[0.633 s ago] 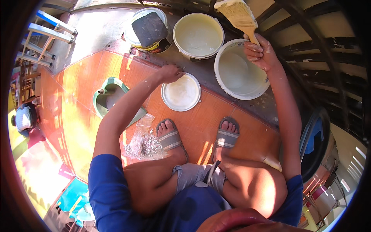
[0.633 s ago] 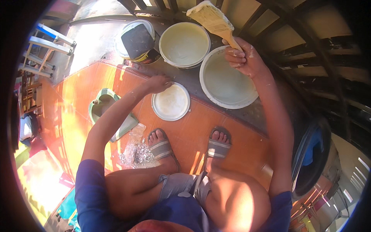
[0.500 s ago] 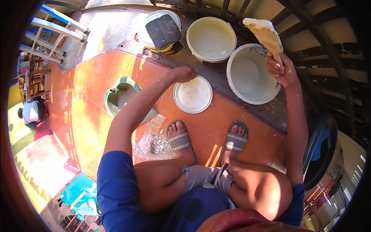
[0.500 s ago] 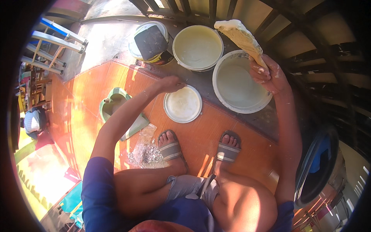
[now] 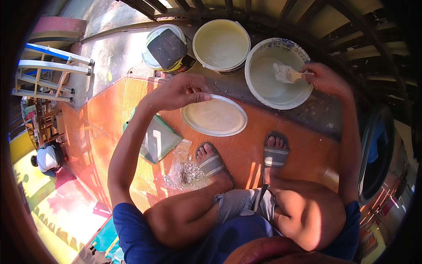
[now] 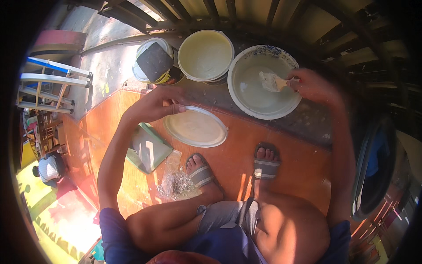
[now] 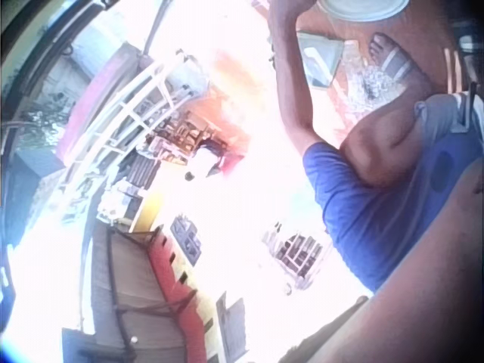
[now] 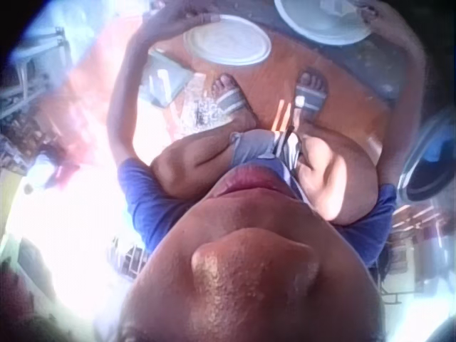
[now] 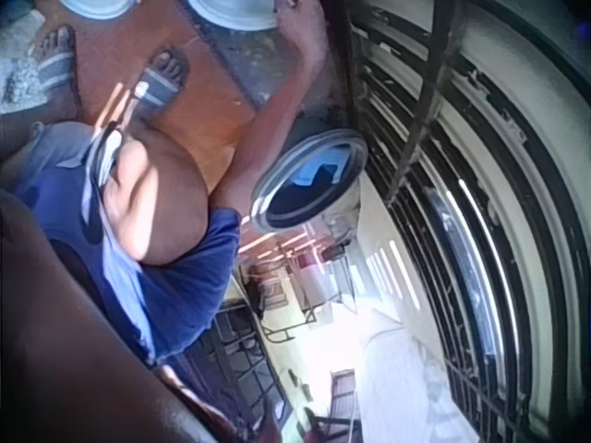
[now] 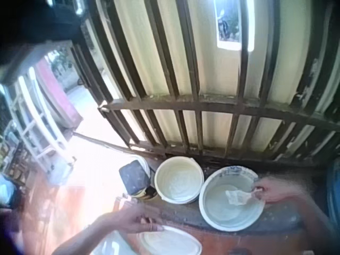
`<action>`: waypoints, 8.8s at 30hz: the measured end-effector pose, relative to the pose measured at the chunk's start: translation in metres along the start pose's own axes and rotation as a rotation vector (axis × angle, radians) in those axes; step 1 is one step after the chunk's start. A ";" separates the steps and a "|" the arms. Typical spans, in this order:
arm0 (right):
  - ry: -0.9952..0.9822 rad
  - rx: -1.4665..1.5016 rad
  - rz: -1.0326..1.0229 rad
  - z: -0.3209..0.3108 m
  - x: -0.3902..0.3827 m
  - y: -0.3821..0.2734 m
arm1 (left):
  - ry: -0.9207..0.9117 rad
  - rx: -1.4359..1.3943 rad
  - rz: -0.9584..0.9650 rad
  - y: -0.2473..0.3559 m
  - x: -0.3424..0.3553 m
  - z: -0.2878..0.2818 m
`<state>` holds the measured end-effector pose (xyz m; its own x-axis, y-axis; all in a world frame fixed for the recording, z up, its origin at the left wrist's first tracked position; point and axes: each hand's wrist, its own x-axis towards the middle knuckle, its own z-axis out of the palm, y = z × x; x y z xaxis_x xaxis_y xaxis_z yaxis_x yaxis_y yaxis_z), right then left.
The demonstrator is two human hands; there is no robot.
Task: The person mixes a white liquid in a bucket using a paintbrush, then pours some into a smaller container and continues stirring. The person also briefly paints a wall section before returning to mix the contents in the bucket.
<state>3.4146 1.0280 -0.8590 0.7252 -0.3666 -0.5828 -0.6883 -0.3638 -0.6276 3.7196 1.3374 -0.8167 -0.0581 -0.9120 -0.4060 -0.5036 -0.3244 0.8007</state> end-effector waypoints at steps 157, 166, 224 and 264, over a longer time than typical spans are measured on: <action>0.180 -0.733 -0.051 0.087 0.117 0.018 | 0.112 0.583 0.244 -0.136 0.095 0.198; 0.167 -0.797 -0.083 0.126 0.128 0.031 | 0.388 0.418 0.015 -0.138 0.110 0.166; 0.550 -0.369 -0.301 0.077 -0.083 0.055 | 0.305 -0.900 0.044 -0.072 0.144 0.136; 0.105 0.193 0.250 0.018 -0.063 0.018 | 0.290 -0.873 -0.018 -0.078 0.145 0.137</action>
<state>3.3572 1.0597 -0.8427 0.5214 -0.5141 -0.6810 -0.8213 -0.0860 -0.5640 3.6327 1.2642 -0.9983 0.2209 -0.8939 -0.3900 0.3338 -0.3064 0.8914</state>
